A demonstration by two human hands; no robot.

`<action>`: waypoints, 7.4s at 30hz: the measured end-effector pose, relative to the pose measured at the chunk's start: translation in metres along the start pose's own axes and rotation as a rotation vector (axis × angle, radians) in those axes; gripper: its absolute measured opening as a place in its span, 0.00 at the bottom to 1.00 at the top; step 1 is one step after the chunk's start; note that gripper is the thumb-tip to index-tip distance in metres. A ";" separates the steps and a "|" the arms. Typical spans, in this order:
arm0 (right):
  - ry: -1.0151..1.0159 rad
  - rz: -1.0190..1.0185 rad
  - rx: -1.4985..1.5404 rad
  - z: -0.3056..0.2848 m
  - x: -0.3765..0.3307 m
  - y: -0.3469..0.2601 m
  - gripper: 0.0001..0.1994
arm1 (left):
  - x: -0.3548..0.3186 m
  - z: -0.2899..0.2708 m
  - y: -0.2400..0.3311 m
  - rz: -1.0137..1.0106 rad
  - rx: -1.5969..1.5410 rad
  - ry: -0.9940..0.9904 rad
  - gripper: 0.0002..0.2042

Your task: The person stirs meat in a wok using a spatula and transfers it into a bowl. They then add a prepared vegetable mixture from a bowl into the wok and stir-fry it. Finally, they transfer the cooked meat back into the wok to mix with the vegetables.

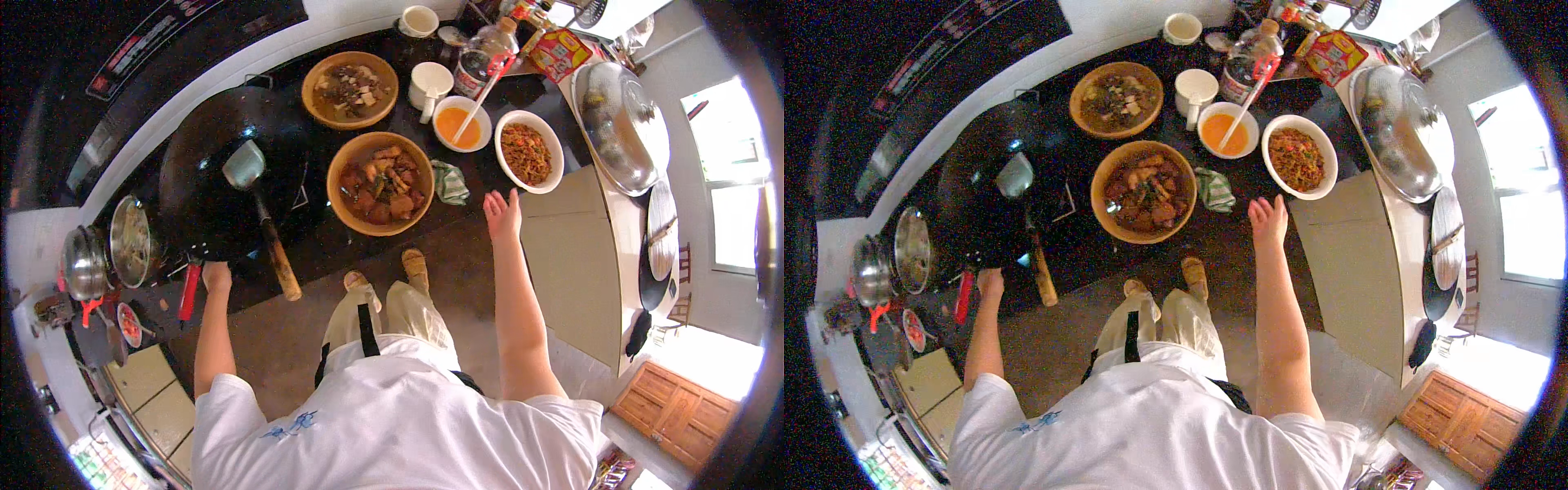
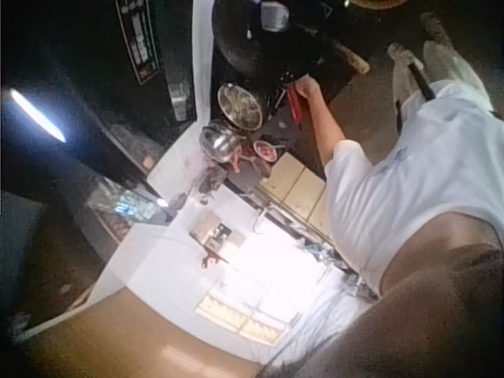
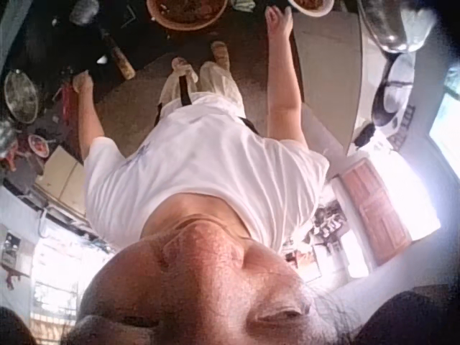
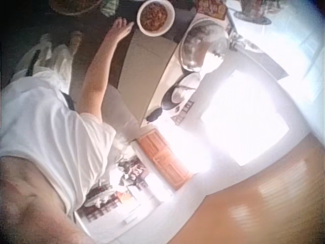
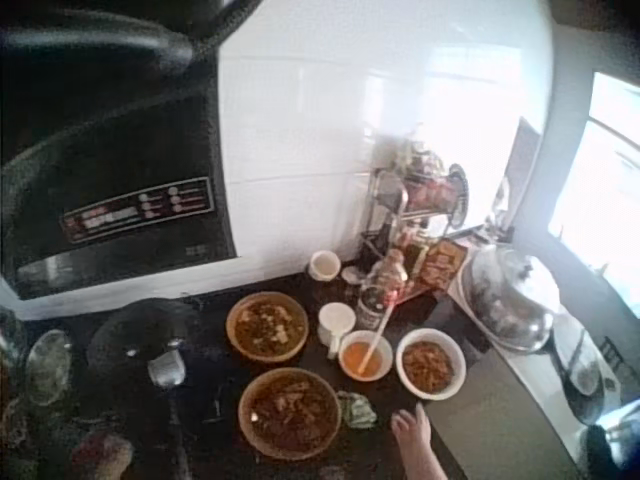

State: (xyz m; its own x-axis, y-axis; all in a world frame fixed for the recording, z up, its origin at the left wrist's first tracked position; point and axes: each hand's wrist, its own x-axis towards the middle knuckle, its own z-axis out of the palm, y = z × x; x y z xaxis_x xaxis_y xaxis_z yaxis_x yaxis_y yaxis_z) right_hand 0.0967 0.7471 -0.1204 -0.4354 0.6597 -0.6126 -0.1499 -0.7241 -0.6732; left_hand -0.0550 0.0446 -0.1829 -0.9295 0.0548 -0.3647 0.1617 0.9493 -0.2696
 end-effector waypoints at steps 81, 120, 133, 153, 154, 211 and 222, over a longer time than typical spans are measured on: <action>-1.057 0.136 -0.822 0.173 -0.386 0.005 0.27 | -0.091 -0.083 0.068 -0.804 -1.664 0.330 0.23; -0.913 0.027 -0.877 0.194 -0.368 0.039 0.22 | -0.243 -0.161 0.102 -0.228 -2.039 0.682 0.25; -1.133 0.174 -1.034 0.219 -0.340 0.070 0.21 | -0.223 -0.267 0.083 0.066 -2.511 -0.034 0.29; -0.988 0.785 -0.857 0.214 -0.274 0.127 0.11 | -0.121 -0.268 0.023 -0.139 -2.331 0.016 0.30; -1.004 0.632 -0.935 0.209 -0.282 0.117 0.12 | -0.113 -0.262 0.014 -0.146 -2.313 -0.019 0.31; -0.997 -1.316 -1.527 0.235 -0.308 0.101 0.24 | 0.007 -0.354 -0.005 0.130 -0.621 0.413 0.33; -1.122 -1.292 -1.646 0.204 -0.288 0.065 0.24 | 0.005 -0.331 -0.030 0.027 -0.806 0.669 0.29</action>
State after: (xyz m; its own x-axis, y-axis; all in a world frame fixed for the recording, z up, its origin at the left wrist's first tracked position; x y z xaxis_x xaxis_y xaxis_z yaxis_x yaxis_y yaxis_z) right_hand 0.0312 0.4696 0.0968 -0.9413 -0.2611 0.2141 -0.3251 0.8719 -0.3663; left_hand -0.1740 0.1187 0.1182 -0.9624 0.0061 0.2715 0.1449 0.8571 0.4943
